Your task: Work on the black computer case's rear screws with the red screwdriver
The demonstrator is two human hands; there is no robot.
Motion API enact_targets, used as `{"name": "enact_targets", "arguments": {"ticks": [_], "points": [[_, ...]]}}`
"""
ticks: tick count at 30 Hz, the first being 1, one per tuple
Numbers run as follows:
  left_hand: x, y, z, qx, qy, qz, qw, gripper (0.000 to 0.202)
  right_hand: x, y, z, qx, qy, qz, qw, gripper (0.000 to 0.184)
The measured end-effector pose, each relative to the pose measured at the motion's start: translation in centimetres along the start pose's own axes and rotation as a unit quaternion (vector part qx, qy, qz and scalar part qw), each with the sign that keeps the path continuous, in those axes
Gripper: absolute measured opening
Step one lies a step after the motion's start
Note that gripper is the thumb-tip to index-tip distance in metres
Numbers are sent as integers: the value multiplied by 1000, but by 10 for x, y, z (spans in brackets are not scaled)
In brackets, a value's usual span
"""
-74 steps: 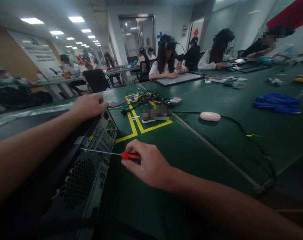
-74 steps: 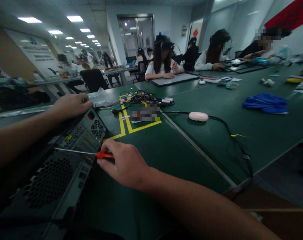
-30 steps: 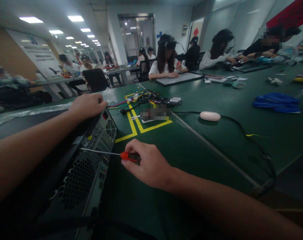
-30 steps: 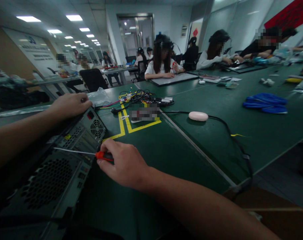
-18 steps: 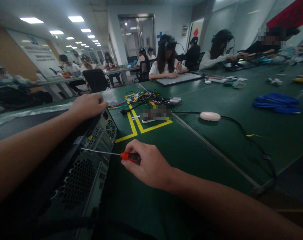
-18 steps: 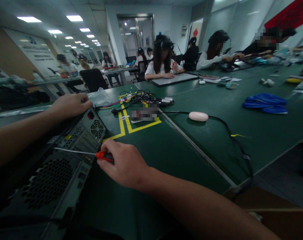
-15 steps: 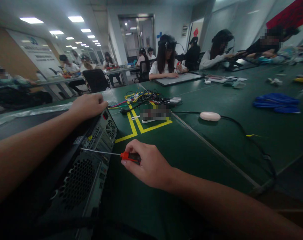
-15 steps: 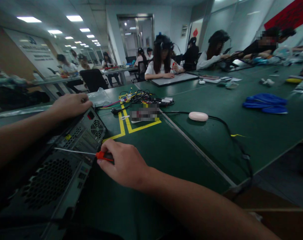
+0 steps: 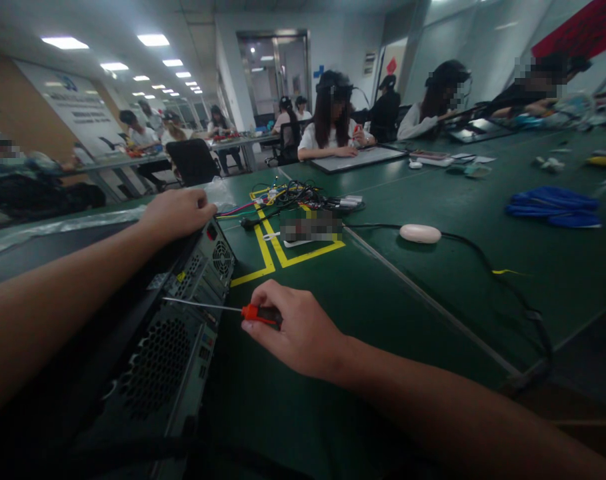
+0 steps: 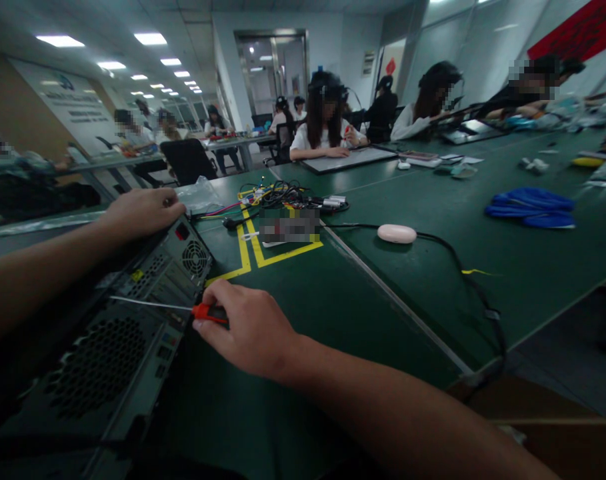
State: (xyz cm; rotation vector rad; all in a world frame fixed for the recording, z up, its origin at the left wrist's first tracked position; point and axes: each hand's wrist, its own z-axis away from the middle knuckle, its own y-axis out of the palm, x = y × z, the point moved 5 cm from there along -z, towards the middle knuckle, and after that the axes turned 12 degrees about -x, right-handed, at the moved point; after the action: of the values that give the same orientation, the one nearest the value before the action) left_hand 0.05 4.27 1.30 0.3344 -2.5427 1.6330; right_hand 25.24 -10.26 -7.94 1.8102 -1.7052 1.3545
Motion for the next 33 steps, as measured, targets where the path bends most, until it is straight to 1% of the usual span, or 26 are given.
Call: {"name": "enact_targets", "arguments": {"ticks": [7,17,20,23,27,33], "points": [[-1,-2,0,5,7,4,1000,57,1,-1,-1,-2,-7,12,1000,15],[0,0,0,7,9,5,1000,58,2,-2,-2,-9,-27,24,999,23],[0,0,0,8,9,8,1000,58,2,-1,-2,1,-18,22,1000,26],[-1,-1,0,1,10,13,1000,58,2,-1,-1,0,-1,11,1000,24],[-1,-2,0,3,2,18,1000,58,2,-2,-1,-8,2,11,1000,32],[-1,-2,0,4,6,11,1000,60,2,-2,-1,0,-14,21,1000,14]]}}
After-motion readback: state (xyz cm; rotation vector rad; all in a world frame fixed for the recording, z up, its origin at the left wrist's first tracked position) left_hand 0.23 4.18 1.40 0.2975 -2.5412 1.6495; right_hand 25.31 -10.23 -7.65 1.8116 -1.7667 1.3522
